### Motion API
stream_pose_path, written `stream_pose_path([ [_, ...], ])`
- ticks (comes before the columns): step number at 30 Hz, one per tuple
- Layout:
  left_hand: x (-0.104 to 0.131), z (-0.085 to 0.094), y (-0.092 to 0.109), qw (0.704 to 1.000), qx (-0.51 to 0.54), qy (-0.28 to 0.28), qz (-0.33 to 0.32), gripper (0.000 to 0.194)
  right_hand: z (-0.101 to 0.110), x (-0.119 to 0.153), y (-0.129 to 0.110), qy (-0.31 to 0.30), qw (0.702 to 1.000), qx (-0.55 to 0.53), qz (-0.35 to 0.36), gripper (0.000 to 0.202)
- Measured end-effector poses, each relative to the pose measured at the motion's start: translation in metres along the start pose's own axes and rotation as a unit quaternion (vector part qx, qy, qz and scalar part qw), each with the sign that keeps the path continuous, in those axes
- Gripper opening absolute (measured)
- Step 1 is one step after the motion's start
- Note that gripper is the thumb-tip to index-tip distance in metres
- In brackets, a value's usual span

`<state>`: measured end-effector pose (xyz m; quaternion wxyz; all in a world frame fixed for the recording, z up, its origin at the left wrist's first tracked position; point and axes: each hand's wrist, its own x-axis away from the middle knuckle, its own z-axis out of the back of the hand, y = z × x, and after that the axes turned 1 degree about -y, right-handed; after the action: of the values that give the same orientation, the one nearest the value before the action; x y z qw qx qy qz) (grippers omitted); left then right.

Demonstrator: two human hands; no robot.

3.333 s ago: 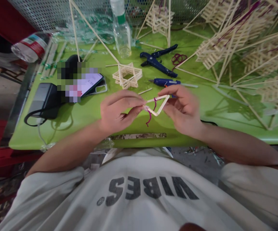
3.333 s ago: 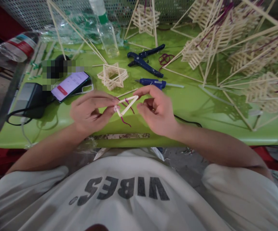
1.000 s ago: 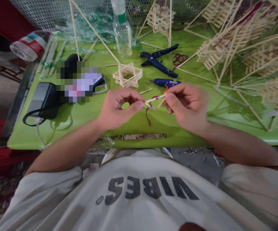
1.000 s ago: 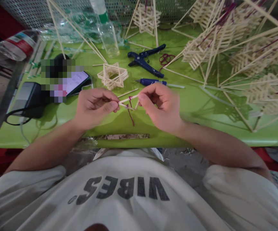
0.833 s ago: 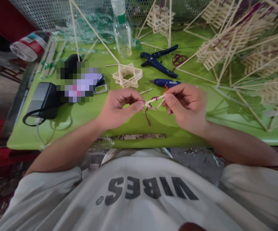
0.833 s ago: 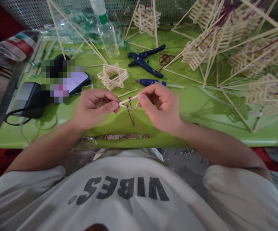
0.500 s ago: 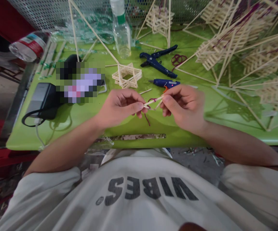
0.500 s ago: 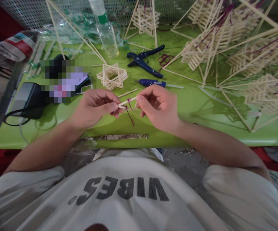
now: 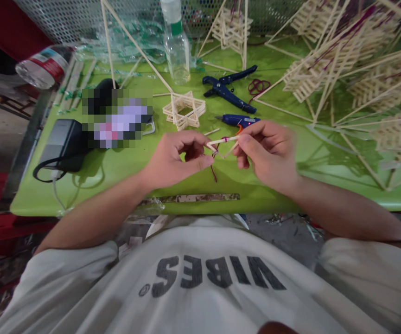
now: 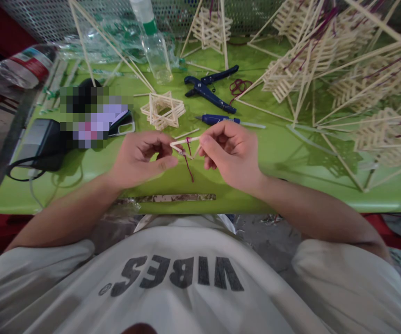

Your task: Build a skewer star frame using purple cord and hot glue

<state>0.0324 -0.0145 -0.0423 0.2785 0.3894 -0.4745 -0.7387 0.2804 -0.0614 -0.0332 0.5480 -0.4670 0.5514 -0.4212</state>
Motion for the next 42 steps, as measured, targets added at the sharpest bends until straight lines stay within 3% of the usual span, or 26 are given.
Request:
stream_pose_path([
  [6,0.002,-0.006,-0.005,0.998,-0.046,0.041,-0.024,0.033,-0.002,0.002,0.0,-0.008,1.0,-0.026,-0.012,0.032],
  [15,0.003,-0.004,0.0,0.998,-0.046,0.026,-0.034,0.025,-0.001,0.003,0.002,-0.025,0.999,-0.039,-0.018,0.028],
  [21,0.002,-0.003,-0.009,0.998,-0.019,0.019,-0.051,0.042,-0.002,0.004,0.004,-0.017,0.998,-0.06,-0.024,0.027],
  [26,0.0,-0.004,-0.006,0.997,-0.028,0.033,-0.067,0.037,-0.001,0.005,0.005,-0.055,0.995,-0.074,-0.026,0.023],
  [35,0.002,-0.005,0.004,0.998,-0.044,0.037,-0.029,0.029,0.001,0.005,0.006,-0.055,0.998,0.009,0.008,0.027],
  [42,0.003,-0.005,0.006,0.998,-0.059,0.036,-0.014,0.029,0.003,0.007,0.007,-0.048,0.991,0.1,0.069,0.012],
])
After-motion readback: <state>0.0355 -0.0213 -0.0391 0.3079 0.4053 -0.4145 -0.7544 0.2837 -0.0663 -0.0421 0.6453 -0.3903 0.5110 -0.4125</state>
